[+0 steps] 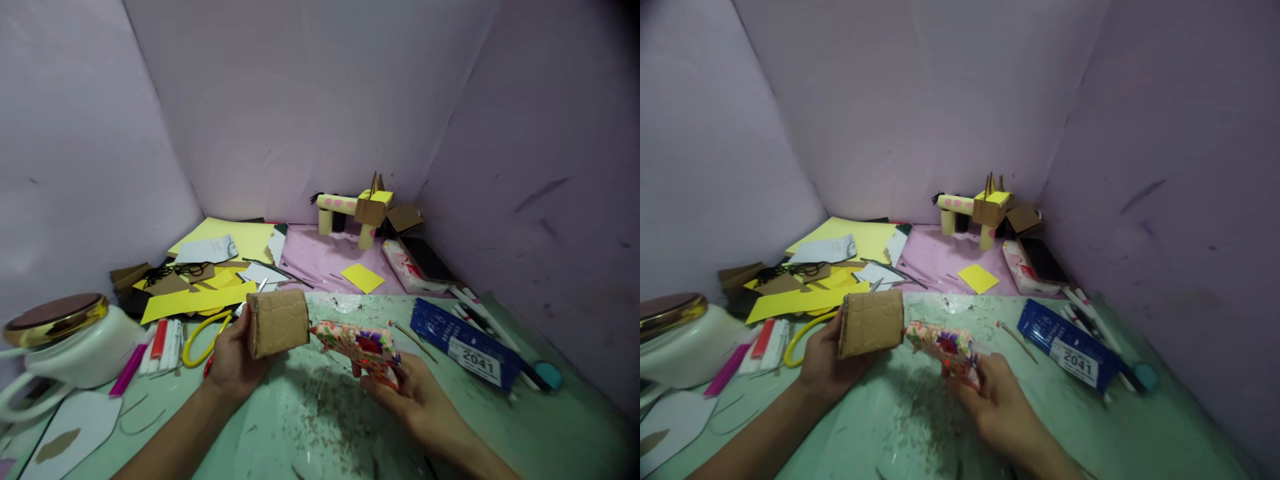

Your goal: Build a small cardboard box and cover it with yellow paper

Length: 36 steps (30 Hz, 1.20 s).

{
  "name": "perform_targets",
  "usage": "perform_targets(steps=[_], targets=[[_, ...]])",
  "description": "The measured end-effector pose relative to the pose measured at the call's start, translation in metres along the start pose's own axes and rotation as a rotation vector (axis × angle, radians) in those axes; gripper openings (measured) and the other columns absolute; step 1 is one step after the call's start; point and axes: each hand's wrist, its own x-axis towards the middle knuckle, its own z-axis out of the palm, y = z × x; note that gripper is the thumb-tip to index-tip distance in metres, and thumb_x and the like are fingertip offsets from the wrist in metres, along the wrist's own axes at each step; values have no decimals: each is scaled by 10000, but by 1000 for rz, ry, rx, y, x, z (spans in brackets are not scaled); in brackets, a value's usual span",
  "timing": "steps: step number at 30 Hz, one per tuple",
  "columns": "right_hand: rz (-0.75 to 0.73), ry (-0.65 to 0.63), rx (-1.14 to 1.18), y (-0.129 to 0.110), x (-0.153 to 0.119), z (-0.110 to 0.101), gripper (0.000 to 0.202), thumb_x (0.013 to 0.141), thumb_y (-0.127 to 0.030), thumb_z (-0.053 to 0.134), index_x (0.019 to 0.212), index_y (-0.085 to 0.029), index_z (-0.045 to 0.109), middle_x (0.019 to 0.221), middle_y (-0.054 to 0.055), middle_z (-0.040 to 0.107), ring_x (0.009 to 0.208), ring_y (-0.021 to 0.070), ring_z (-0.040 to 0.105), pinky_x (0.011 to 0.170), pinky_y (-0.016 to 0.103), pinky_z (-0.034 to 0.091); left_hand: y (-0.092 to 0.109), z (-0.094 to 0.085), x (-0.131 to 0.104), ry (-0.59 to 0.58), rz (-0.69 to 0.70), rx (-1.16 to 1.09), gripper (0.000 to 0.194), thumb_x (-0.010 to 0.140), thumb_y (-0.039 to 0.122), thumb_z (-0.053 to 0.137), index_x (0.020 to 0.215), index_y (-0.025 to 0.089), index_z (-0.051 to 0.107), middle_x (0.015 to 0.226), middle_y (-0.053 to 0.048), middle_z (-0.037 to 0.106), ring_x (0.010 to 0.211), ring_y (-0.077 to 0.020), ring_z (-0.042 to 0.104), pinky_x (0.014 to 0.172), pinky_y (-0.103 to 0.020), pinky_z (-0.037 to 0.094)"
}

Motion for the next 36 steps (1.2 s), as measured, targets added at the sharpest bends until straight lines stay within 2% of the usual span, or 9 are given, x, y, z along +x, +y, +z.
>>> perform_targets(steps=[6,12,16,20,27,33,36], targets=[[8,-43,11,10,0,0,173,724,-349,583,640,-201,551,604,-1,523,603,180,500,560,274,421,2,-3,2,42,6,4,383,947,295,405,1249,136,578,898,-113,761,789,-271,721,761,-431,578],[-2,-55,-21,15,-2,0,146,752,-323,576,691,-190,583,686,15,593,652,198,547,605,285,444,3,2,1,97,46,23,394,938,283,428,1286,147,551,885,-118,758,753,-288,717,716,-473,582],[1,-41,-28,12,-3,1,160,735,-338,572,715,-181,595,669,12,564,634,192,524,587,289,430,3,6,-1,78,35,30,409,937,303,429,1298,146,541,891,-125,754,739,-292,712,713,-486,579],[20,-33,-3,9,-4,4,163,707,-343,576,696,-181,586,650,6,533,618,186,505,573,289,416,1,9,-2,151,31,48,387,945,306,412,1259,142,567,863,-114,755,740,-283,712,713,-471,580],[101,-19,-12,5,-4,6,222,636,-394,606,663,-176,573,627,0,484,601,190,479,560,307,413,-4,13,1,193,22,7,374,958,308,377,1213,150,599,822,-87,760,709,-251,713,633,-382,581],[100,-79,14,9,-5,4,189,656,-351,617,707,-175,568,663,1,497,634,195,506,575,296,438,-8,20,-1,217,52,-6,378,964,300,351,1134,135,646,865,-92,761,727,-230,706,644,-349,569],[100,-55,12,9,-5,5,184,642,-348,620,685,-177,570,659,-2,487,641,196,503,591,301,441,-9,23,-3,231,47,-10,384,966,314,351,1099,131,662,874,-93,757,743,-222,702,662,-337,563]])
